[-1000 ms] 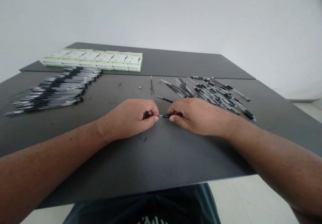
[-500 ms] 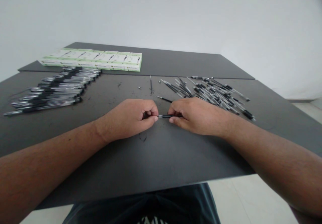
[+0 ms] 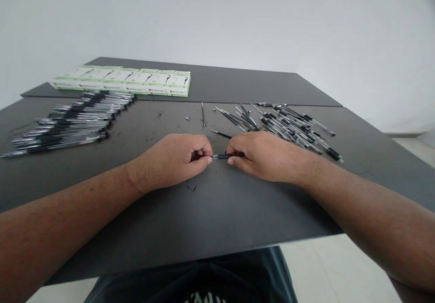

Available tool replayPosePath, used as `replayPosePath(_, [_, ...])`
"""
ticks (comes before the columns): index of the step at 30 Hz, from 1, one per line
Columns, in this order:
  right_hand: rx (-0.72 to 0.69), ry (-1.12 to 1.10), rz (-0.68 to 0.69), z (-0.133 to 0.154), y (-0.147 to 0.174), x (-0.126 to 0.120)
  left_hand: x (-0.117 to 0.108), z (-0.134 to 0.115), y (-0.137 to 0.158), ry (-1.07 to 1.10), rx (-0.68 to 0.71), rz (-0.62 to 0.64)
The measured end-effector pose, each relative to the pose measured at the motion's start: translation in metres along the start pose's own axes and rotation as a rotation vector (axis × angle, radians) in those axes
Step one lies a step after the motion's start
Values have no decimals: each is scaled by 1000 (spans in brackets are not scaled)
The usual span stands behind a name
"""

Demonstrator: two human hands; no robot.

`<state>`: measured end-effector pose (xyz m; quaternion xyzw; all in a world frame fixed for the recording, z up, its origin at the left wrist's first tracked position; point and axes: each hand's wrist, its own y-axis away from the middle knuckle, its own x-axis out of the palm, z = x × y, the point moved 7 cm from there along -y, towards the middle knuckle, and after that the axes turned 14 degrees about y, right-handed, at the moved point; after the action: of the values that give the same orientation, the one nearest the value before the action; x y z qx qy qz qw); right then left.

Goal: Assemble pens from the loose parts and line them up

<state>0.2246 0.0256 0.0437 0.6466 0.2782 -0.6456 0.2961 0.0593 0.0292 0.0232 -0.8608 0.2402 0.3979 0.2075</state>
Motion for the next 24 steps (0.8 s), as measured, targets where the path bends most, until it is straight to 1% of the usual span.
replayPosePath(4, [-25,12,25,2,-2,2,0,0,0,12,3,0])
replayPosePath(10, [49,-40,-17,-4,-1,0,0,2,0,17,-8,1])
replayPosePath(16, [-32,17,11,2,-1,2,0,1,0,-1,-16,6])
replayPosePath(21, [38,-51,-29,-3,0,-1,0,1,0,13,-3,1])
replayPosePath(24, [28,-20,-9,-2,0,0,1,1,0,12,-1,4])
